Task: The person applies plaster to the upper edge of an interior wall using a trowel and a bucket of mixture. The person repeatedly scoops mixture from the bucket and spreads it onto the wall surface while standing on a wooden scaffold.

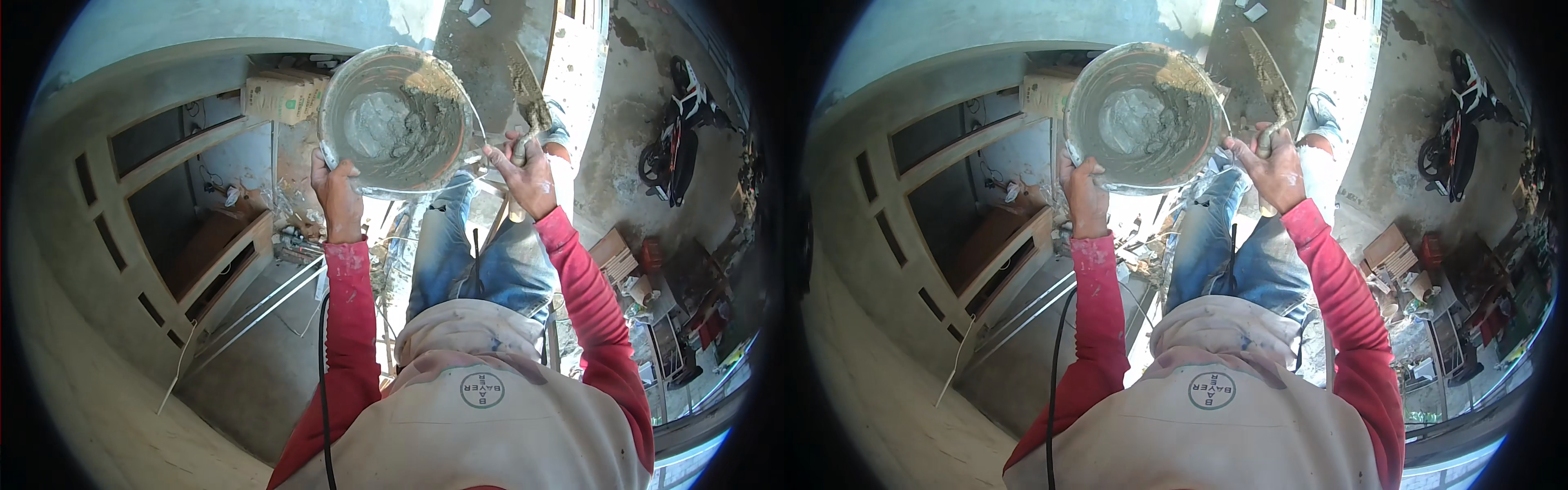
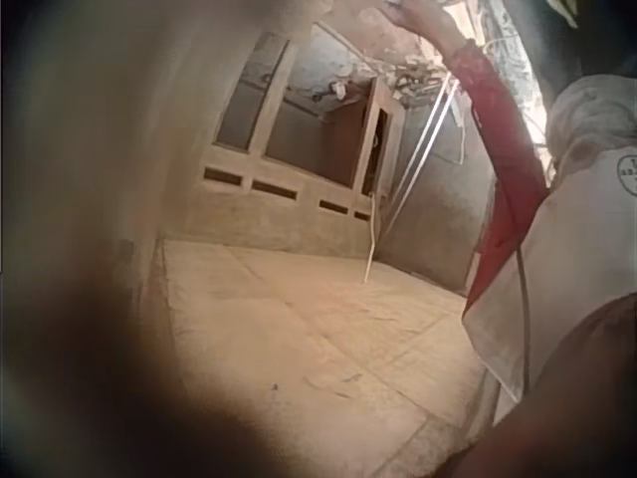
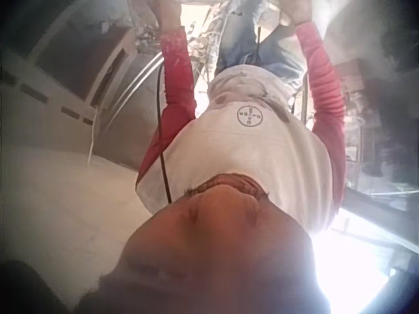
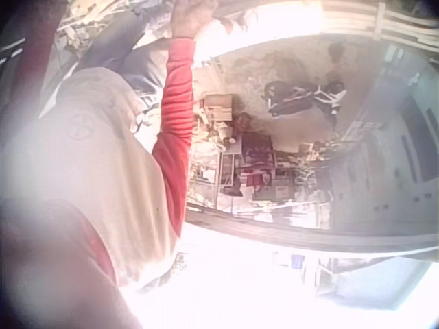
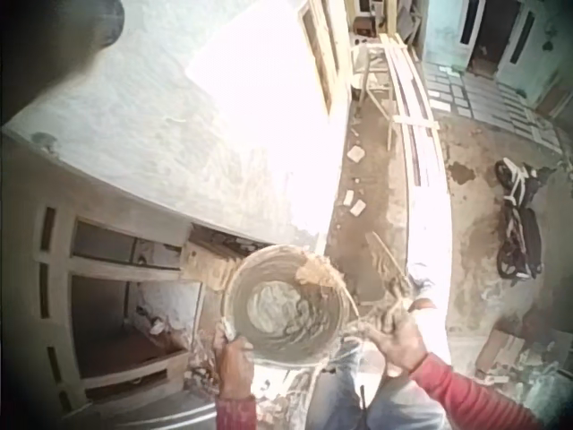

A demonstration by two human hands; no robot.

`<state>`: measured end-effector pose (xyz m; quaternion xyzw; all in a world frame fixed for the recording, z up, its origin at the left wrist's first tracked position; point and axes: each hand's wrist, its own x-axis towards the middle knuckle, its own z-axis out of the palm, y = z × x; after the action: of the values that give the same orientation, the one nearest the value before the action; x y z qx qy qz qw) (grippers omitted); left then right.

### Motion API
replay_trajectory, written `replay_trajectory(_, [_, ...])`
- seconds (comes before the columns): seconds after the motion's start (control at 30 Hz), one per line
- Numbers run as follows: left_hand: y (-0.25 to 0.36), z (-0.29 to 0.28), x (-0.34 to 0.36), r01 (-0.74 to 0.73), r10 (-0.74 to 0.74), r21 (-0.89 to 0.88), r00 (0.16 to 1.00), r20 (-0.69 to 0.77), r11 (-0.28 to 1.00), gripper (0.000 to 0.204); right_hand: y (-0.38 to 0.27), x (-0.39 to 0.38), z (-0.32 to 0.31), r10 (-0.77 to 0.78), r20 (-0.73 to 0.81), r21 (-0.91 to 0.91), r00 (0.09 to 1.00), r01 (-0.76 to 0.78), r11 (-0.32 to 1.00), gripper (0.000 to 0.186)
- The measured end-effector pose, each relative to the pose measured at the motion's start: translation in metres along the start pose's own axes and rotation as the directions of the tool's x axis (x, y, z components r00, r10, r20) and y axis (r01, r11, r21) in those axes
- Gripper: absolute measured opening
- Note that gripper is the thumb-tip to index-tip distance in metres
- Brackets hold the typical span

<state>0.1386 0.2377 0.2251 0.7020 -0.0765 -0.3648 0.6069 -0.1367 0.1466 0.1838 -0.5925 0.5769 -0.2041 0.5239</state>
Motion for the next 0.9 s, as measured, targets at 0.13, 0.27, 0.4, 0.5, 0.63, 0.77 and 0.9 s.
replay_trajectory(0.13, [-0.001, -0.001, -0.001, 0.072, -0.069, -0.085, 0.997, 0.038, 0.994, 0.023, -0.005, 0.013, 0.020, 0.457, 0.260, 0.750, 0.851, -0.476, 0.459, 0.029])
replay_trajectory(0.27, [0.022, -0.004, -0.011, 0.166, -0.146, -0.172, 0.982, 0.122, 0.971, 0.035, -0.013, 0.014, 0.005, 0.401, 0.400, 0.745, 0.824, -0.548, 0.382, 0.028])
replay_trajectory(0.4, [0.100, -0.024, -0.002, 0.074, -0.319, 0.459, 0.815, 0.484, 0.885, 0.031, 0.000, 0.009, -0.022, 0.361, 0.250, 0.867, 0.899, -0.374, 0.330, 0.039])
replay_trajectory(0.5, [0.136, -0.069, 0.014, 0.004, -0.353, 0.663, 0.849, 0.393, 0.749, 0.032, 0.023, 0.006, -0.049, 0.329, 0.200, 0.831, 0.923, -0.338, 0.442, 0.046])
replay_trajectory(0.63, [0.057, -0.186, 0.071, -0.020, -0.125, 0.654, 0.977, 0.175, 0.757, 0.057, 0.043, 0.009, -0.051, 0.304, 0.214, 0.821, 0.928, -0.339, 0.460, 0.051])
replay_trajectory(0.77, [-0.034, -0.236, 0.090, 0.236, -0.090, 0.968, 0.969, -0.228, 0.089, 0.077, 0.058, 0.002, -0.044, 0.380, 0.188, 0.806, 0.906, -0.363, 0.467, 0.048])
replay_trajectory(0.9, [-0.052, -0.213, 0.068, 0.201, 0.023, 0.894, 0.973, -0.229, 0.400, 0.075, 0.055, -0.008, -0.038, 0.393, 0.168, 0.737, 0.904, -0.380, 0.560, 0.040])
